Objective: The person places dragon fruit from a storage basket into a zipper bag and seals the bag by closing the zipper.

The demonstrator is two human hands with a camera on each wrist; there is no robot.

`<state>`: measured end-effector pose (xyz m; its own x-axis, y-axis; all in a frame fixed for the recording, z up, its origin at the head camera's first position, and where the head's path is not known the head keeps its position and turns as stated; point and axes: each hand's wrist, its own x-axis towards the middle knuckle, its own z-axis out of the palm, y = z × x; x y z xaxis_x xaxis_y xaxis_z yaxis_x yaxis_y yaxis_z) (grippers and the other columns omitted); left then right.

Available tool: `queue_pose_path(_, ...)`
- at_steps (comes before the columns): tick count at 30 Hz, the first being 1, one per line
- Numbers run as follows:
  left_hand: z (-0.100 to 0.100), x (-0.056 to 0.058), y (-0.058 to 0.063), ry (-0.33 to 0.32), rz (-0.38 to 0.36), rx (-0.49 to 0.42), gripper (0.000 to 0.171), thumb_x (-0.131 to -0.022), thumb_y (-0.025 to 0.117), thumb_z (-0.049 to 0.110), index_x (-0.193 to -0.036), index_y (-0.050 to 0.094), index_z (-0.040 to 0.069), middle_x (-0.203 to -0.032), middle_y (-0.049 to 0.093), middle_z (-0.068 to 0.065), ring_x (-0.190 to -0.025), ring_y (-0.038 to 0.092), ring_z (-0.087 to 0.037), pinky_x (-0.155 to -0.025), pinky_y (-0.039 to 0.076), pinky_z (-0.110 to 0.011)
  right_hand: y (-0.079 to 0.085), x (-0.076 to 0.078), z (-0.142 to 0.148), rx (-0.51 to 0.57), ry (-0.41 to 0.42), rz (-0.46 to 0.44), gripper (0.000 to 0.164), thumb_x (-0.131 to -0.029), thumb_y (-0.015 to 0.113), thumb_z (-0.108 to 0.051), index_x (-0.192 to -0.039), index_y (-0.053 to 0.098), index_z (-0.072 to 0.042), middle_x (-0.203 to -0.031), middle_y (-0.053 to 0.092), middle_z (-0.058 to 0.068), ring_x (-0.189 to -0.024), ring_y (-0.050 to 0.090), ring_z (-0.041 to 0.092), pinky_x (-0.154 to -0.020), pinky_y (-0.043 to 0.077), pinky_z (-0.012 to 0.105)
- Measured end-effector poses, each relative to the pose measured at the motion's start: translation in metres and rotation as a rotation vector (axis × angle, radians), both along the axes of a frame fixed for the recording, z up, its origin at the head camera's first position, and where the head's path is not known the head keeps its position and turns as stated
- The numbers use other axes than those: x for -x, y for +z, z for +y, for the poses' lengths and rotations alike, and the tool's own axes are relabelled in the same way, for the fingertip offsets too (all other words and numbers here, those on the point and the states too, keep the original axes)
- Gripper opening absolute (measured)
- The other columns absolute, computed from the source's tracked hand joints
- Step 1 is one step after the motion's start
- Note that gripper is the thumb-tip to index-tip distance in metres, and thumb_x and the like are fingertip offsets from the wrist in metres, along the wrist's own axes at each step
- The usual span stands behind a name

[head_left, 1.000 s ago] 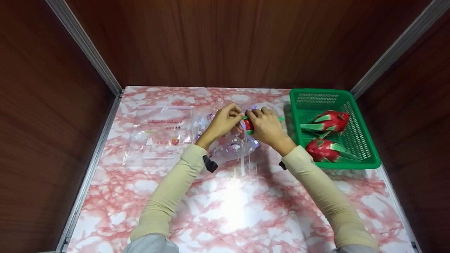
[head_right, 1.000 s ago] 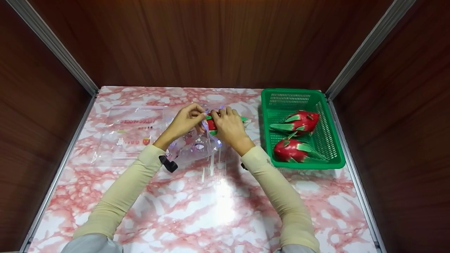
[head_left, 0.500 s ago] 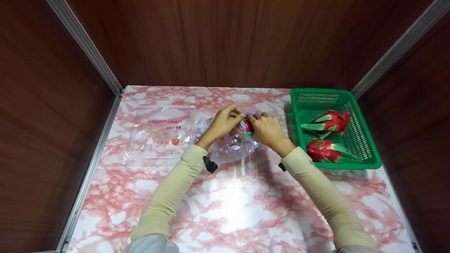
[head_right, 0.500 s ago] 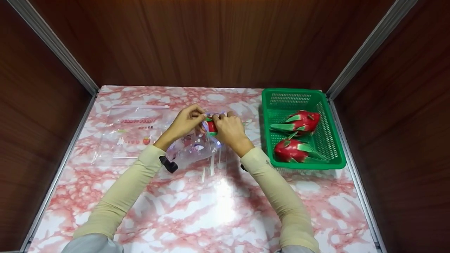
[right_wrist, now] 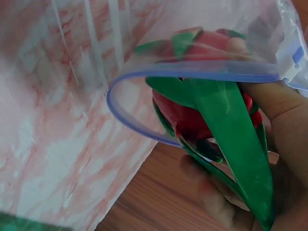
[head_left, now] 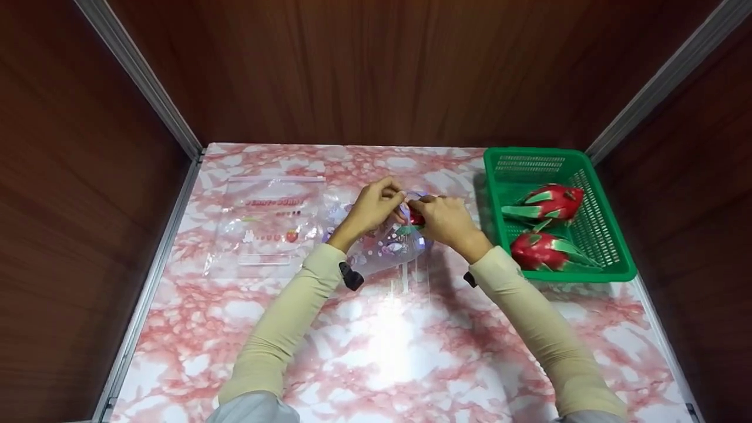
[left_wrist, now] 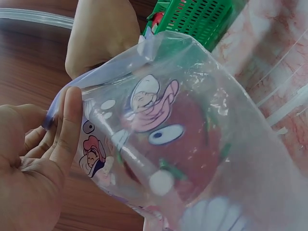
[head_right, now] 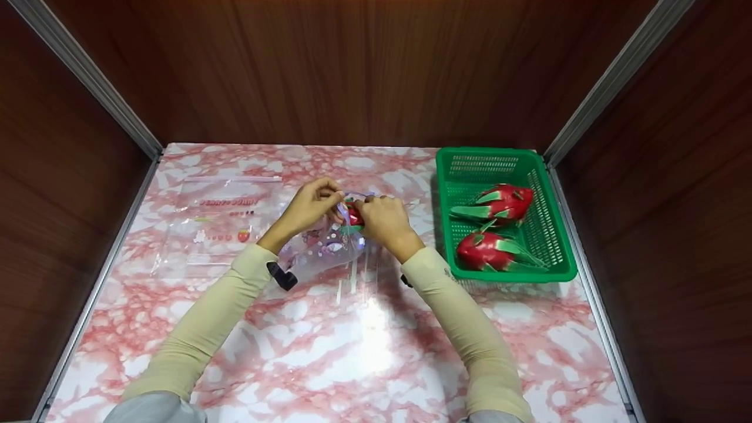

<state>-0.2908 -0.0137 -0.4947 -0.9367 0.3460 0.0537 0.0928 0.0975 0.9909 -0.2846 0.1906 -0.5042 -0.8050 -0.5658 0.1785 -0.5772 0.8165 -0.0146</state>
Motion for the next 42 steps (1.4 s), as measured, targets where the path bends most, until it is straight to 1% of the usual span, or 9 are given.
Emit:
queue_pose_path(3, 0.000, 0.000, -0.001, 0.005, 0.018, 0.029, 0.020, -0.108, 0.060, 0.006, -0.119, 0.063, -0.011, -0.105, 0.073, -0.026, -0.060, 0.070, -0.010, -0.060, 0.066, -0.029, 0.000, 0.000, 0.001, 0.011, 0.015, -0.019, 0.038, -0.081, 0.086, -0.015, -0.116, 0.074, -0.013, -0.104, 0.078, 0.014, -0.083, 0.074, 0.042, -0.061, 0.063, 0.059)
queue_pose_path(7, -0.001, 0.001, -0.003, 0.020, 0.040, 0.051, 0.020, -0.108, 0.061, 0.007, -0.117, 0.064, -0.010, -0.098, 0.074, -0.017, -0.059, 0.070, -0.008, -0.059, 0.065, -0.027, 0.003, 0.001, 0.003, 0.055, 0.051, -0.149, 0.041, -0.085, 0.081, -0.011, -0.126, 0.072, -0.012, -0.111, 0.076, 0.015, -0.091, 0.075, 0.042, -0.071, 0.064, 0.059)
queue_pose_path(12, -0.001, 0.001, -0.002, 0.015, 0.034, 0.023, 0.020, -0.108, 0.060, 0.007, -0.119, 0.064, -0.009, -0.098, 0.074, -0.019, -0.060, 0.071, -0.009, -0.061, 0.066, -0.029, 0.011, 0.003, 0.007, 0.110, 0.056, -0.337, 0.053, -0.085, 0.081, -0.009, -0.137, 0.067, -0.008, -0.114, 0.075, 0.017, -0.099, 0.073, 0.039, -0.080, 0.063, 0.058)
queue_pose_path(15, -0.001, 0.001, -0.001, 0.013, 0.027, 0.016, 0.020, -0.108, 0.060, 0.007, -0.119, 0.065, -0.008, -0.101, 0.074, -0.023, -0.060, 0.071, -0.010, -0.061, 0.067, -0.030, 0.015, 0.004, 0.009, 0.135, 0.057, -0.402, 0.053, -0.086, 0.082, -0.008, -0.137, 0.067, -0.007, -0.112, 0.076, 0.017, -0.097, 0.072, 0.035, -0.081, 0.062, 0.056)
queue_pose_path(22, -0.004, 0.001, -0.001, 0.007, 0.029, 0.022, 0.024, -0.109, 0.061, 0.009, -0.121, 0.064, -0.010, -0.105, 0.073, -0.029, -0.061, 0.071, -0.010, -0.062, 0.067, -0.030, 0.016, 0.002, 0.011, 0.094, 0.072, -0.306, 0.051, -0.092, 0.085, -0.022, -0.140, 0.070, -0.012, -0.122, 0.078, 0.016, -0.102, 0.076, 0.037, -0.083, 0.066, 0.057)
queue_pose_path(27, -0.006, 0.002, 0.001, 0.023, 0.004, 0.008, 0.024, -0.109, 0.060, 0.008, -0.123, 0.063, -0.010, -0.108, 0.072, -0.029, -0.063, 0.071, -0.012, -0.064, 0.067, -0.031, 0.021, 0.001, 0.011, 0.164, 0.080, -0.329, 0.040, -0.098, 0.079, -0.019, -0.135, 0.071, -0.007, -0.122, 0.078, 0.017, -0.106, 0.076, 0.036, -0.088, 0.065, 0.056)
queue_pose_path(30, -0.007, 0.002, 0.002, 0.038, 0.001, 0.005, 0.022, -0.109, 0.060, 0.008, -0.122, 0.063, -0.009, -0.109, 0.072, -0.028, -0.064, 0.071, -0.012, -0.063, 0.067, -0.031, 0.024, 0.001, 0.010, 0.183, 0.088, -0.311, 0.036, -0.102, 0.074, -0.022, -0.134, 0.071, -0.006, -0.120, 0.078, 0.017, -0.103, 0.077, 0.034, -0.088, 0.066, 0.054)
queue_pose_path(37, -0.009, 0.003, 0.002, 0.029, 0.015, -0.035, 0.019, -0.108, 0.059, 0.006, -0.119, 0.063, -0.009, -0.112, 0.068, -0.038, -0.063, 0.070, -0.013, -0.063, 0.067, -0.030, 0.026, -0.002, 0.006, 0.134, 0.095, -0.284, 0.051, -0.103, 0.071, -0.037, -0.144, 0.066, -0.007, -0.127, 0.076, 0.018, -0.097, 0.077, 0.033, -0.085, 0.065, 0.053)
queue_pose_path(42, -0.009, 0.002, 0.000, 0.030, 0.009, -0.041, 0.018, -0.109, 0.059, 0.006, -0.119, 0.062, -0.009, -0.111, 0.068, -0.038, -0.063, 0.071, -0.014, -0.063, 0.067, -0.031, 0.027, -0.003, 0.006, 0.095, 0.091, -0.277, 0.063, -0.096, 0.076, -0.037, -0.148, 0.062, -0.007, -0.139, 0.070, 0.020, -0.110, 0.074, 0.038, -0.091, 0.064, 0.057)
